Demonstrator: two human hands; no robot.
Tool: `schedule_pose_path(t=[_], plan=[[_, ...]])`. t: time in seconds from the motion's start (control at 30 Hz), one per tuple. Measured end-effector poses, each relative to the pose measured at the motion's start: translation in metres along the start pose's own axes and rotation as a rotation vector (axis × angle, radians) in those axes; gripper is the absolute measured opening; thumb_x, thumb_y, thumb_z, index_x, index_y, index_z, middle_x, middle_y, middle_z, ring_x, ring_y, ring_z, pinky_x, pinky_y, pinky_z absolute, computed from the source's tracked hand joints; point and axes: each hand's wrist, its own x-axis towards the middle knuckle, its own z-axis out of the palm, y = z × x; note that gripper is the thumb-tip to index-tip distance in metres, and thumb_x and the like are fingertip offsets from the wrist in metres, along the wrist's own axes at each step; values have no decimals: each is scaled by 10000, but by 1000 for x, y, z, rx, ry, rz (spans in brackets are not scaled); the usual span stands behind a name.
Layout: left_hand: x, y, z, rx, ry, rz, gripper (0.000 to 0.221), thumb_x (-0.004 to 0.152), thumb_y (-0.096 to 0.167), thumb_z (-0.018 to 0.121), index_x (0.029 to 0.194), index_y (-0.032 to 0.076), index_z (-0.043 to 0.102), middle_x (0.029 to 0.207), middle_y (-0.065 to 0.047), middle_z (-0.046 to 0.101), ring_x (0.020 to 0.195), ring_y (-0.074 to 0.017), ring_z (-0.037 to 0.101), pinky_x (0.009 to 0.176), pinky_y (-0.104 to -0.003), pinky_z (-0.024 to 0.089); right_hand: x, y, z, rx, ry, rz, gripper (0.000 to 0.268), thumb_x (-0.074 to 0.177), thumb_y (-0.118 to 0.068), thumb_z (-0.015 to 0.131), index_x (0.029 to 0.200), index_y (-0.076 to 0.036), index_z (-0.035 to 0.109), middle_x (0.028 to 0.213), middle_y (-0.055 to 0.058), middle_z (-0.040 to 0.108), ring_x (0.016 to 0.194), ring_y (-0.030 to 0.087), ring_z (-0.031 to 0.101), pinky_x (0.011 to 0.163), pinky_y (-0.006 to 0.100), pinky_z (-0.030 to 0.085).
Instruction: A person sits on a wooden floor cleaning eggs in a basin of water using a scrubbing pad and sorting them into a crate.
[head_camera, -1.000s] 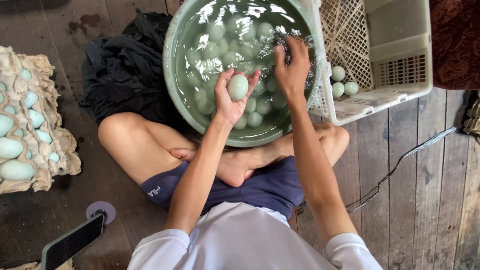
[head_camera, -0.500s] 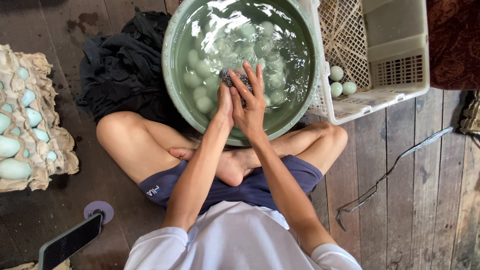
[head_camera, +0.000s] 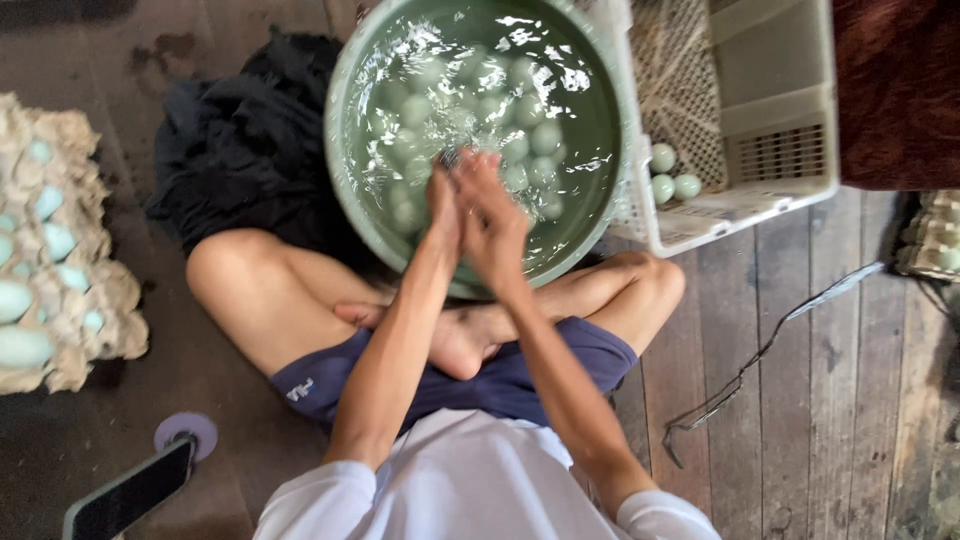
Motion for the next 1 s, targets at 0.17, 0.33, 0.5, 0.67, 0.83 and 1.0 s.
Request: schedule_pose_path(t=[0.17,0.33,0.5,0.67,0.83,1.0], plan=[[34,-34,-20,115,-34,126,498,949,437,522,1160,20,694,1104,-181,658,999,-296,598,859,-525,504,0,34,-12,-26,54,72,264,1032,-111,608,1264,-152,727,1287,120,705,1245,351,616,1056,511,513],[39,-37,-25,178,-158,464,411,1071,310,381,1070,46,695,1064,-116,644,1035,-204,553,995,-384,453,9,32,-20,18,22,5,203,992,-35,647,1147,-89,765,1266,165,713,1249,390,624,1051,512,509],[45,-26,1,281,-207,683,382,1093,345,350,1057,84,627,1028,-107,596,1004,-219,573,958,-359,454,-2,3,-20,-41,14,-28,288,969,-46,681,1224,-157,755,1343,107,693,1301,337,616,1109,462,498],[32,-40,-30,408,-175,791,461,1130,383,244,1192,63,571,1140,-195,607,1124,-292,586,1045,-415,421,11,20,-29,44,25,97,261,1060,-135,585,1286,-140,716,1326,95,695,1304,298,588,1096,456,490],[45,-57,-35,437,-227,848,462,1142,377,213,1236,72,547,1188,-186,592,1178,-304,556,1065,-430,394,7,29,-35,41,-15,92,267,1088,-176,564,1312,-128,699,1324,130,689,1297,332,587,1085,484,490],[46,-46,-33,464,-216,873,466,1133,369,220,1233,61,556,1083,-209,601,1068,-335,586,996,-456,426,15,14,-31,21,-23,59,270,1069,-162,589,1313,-158,703,1304,105,708,1309,319,583,1085,470,493]])
